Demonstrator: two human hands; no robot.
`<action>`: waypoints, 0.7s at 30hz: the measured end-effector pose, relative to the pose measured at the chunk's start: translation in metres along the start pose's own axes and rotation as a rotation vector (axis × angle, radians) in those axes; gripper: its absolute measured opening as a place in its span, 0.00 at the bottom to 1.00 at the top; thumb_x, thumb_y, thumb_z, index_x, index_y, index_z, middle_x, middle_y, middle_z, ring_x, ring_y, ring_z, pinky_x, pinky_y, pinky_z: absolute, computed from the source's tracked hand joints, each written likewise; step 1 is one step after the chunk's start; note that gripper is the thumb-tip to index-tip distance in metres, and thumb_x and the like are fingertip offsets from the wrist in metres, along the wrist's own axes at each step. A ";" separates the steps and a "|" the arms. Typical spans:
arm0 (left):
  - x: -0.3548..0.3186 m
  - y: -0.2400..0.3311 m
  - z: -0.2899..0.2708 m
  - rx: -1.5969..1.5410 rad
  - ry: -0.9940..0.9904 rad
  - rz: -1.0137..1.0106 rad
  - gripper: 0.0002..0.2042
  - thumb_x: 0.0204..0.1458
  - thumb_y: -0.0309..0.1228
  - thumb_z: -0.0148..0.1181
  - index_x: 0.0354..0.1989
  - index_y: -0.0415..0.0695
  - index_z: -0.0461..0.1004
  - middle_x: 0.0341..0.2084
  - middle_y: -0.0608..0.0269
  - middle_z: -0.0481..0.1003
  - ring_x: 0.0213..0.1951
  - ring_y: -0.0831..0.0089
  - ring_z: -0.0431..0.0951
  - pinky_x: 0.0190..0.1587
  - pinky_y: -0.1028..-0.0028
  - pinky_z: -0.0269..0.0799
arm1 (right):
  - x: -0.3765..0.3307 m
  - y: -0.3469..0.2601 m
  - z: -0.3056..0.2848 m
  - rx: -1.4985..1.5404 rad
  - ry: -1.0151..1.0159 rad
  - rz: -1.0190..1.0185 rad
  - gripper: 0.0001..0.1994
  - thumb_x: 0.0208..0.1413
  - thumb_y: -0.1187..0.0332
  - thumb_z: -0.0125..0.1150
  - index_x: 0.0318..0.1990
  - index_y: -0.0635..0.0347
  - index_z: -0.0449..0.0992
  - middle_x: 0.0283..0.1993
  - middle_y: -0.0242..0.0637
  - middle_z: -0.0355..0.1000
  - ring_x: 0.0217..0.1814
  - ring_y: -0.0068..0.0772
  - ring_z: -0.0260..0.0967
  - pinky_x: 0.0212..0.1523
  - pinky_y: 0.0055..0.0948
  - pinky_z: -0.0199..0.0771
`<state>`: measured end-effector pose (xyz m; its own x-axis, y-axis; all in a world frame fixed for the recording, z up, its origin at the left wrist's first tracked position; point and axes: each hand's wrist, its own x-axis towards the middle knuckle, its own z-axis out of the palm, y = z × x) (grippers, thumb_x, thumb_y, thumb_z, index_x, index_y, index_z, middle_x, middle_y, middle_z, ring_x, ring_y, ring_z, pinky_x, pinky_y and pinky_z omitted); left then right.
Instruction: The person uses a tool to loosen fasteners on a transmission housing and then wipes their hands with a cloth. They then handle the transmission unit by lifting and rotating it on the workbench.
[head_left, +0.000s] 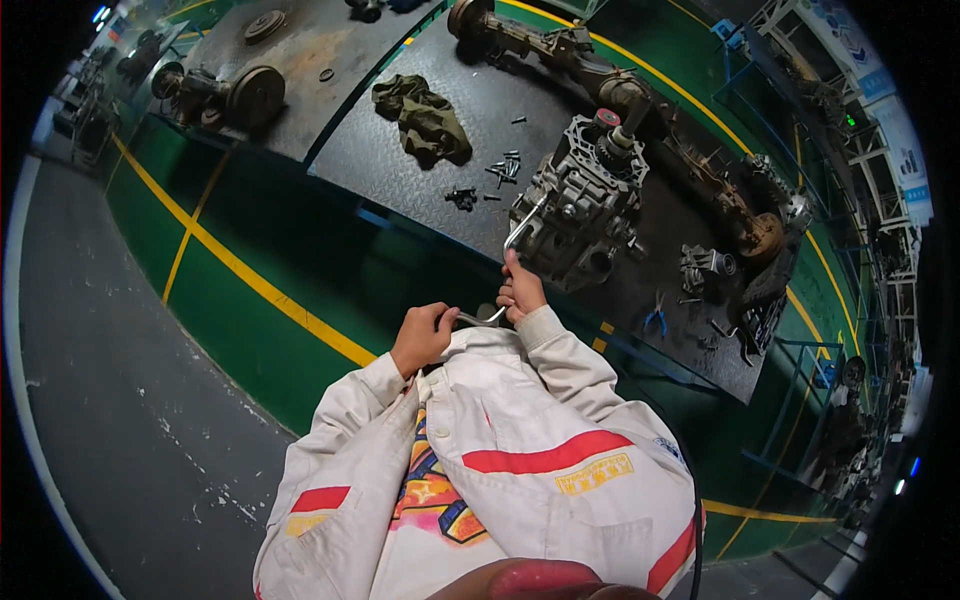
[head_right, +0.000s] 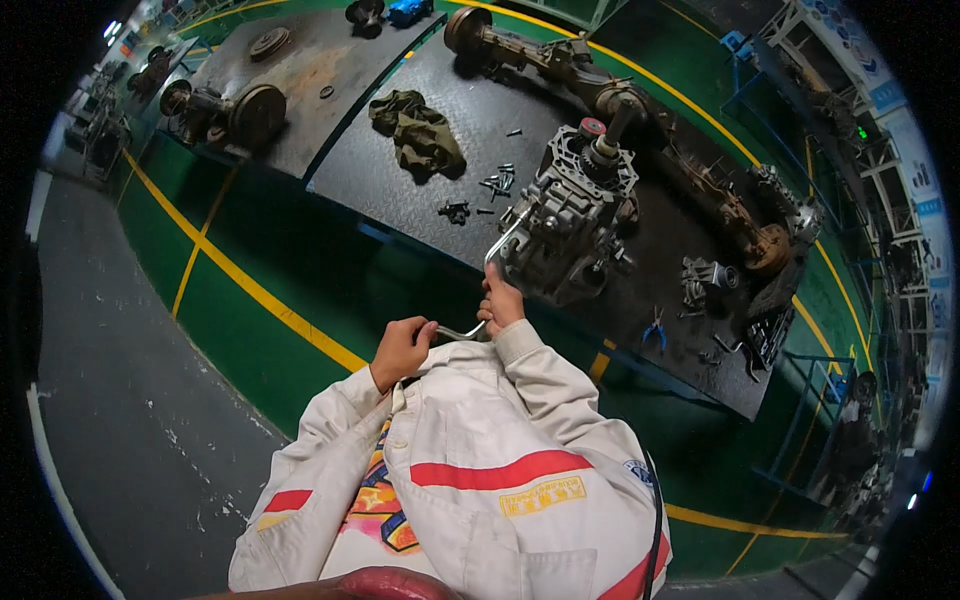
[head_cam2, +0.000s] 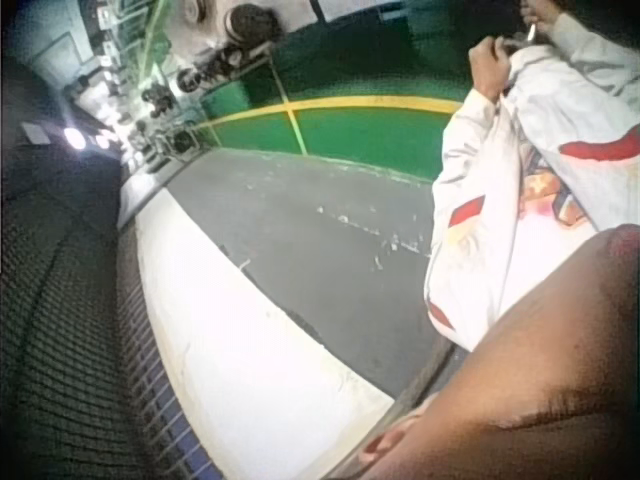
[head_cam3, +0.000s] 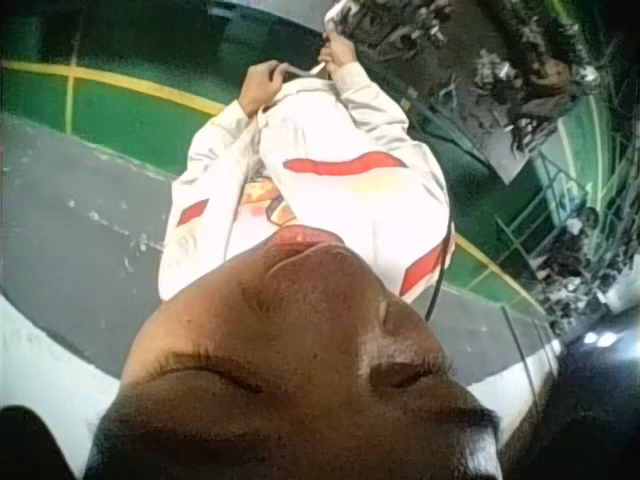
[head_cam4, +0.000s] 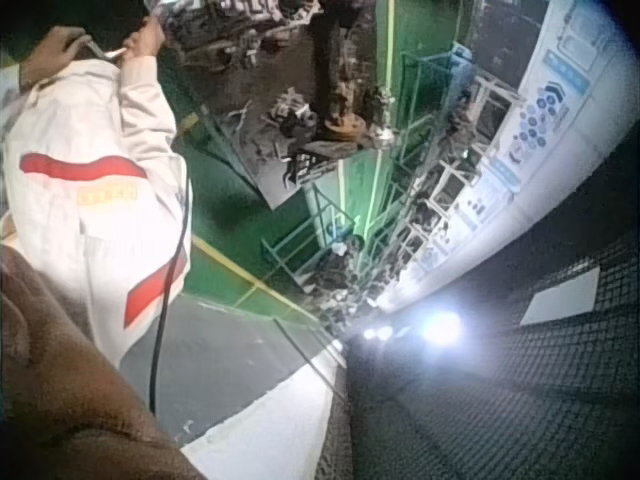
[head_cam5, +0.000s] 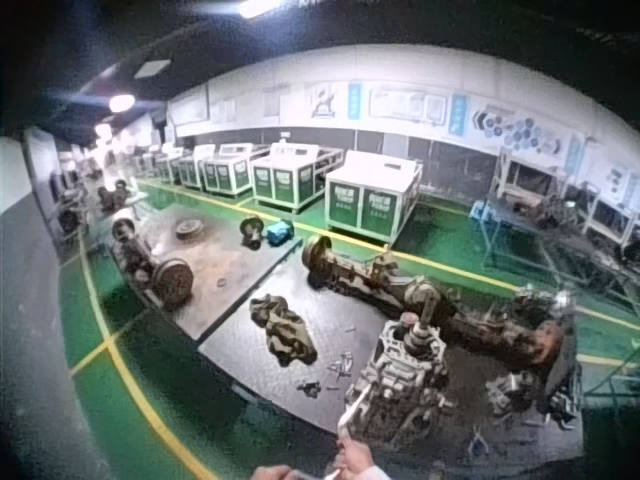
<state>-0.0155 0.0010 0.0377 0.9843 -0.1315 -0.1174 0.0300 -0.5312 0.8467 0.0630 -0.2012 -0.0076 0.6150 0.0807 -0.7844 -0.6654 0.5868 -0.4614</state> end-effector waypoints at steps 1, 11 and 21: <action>0.001 -0.004 0.001 0.001 0.002 0.008 0.13 0.60 0.32 0.57 0.30 0.33 0.78 0.20 0.50 0.77 0.20 0.67 0.74 0.25 0.71 0.67 | -0.001 -0.002 0.000 0.001 -0.003 -0.007 0.19 0.60 0.49 0.63 0.30 0.52 0.68 0.18 0.21 0.47 0.14 0.15 0.42 0.16 0.19 0.43; -0.009 -0.024 0.026 -0.609 -0.266 -0.384 0.17 0.68 0.38 0.46 0.30 0.39 0.72 0.21 0.72 0.68 0.21 0.85 0.61 0.23 0.81 0.56 | -0.035 -0.020 0.034 0.414 -0.050 0.115 0.12 0.60 0.65 0.50 0.23 0.45 0.61 0.16 0.19 0.53 0.17 0.19 0.48 0.21 0.23 0.49; -0.009 0.009 0.026 -1.021 -0.275 -0.679 0.21 0.69 0.48 0.40 0.30 0.45 0.66 0.16 0.74 0.57 0.16 0.85 0.53 0.17 0.81 0.45 | 0.033 0.020 0.099 0.492 0.056 -0.071 0.13 0.66 0.61 0.44 0.29 0.54 0.61 0.21 0.29 0.59 0.16 0.23 0.53 0.17 0.26 0.50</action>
<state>-0.0283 -0.0245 0.0328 0.6528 -0.3209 -0.6863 0.7569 0.3133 0.5735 0.1117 -0.1070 -0.0023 0.6189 -0.0088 -0.7854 -0.3363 0.9007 -0.2751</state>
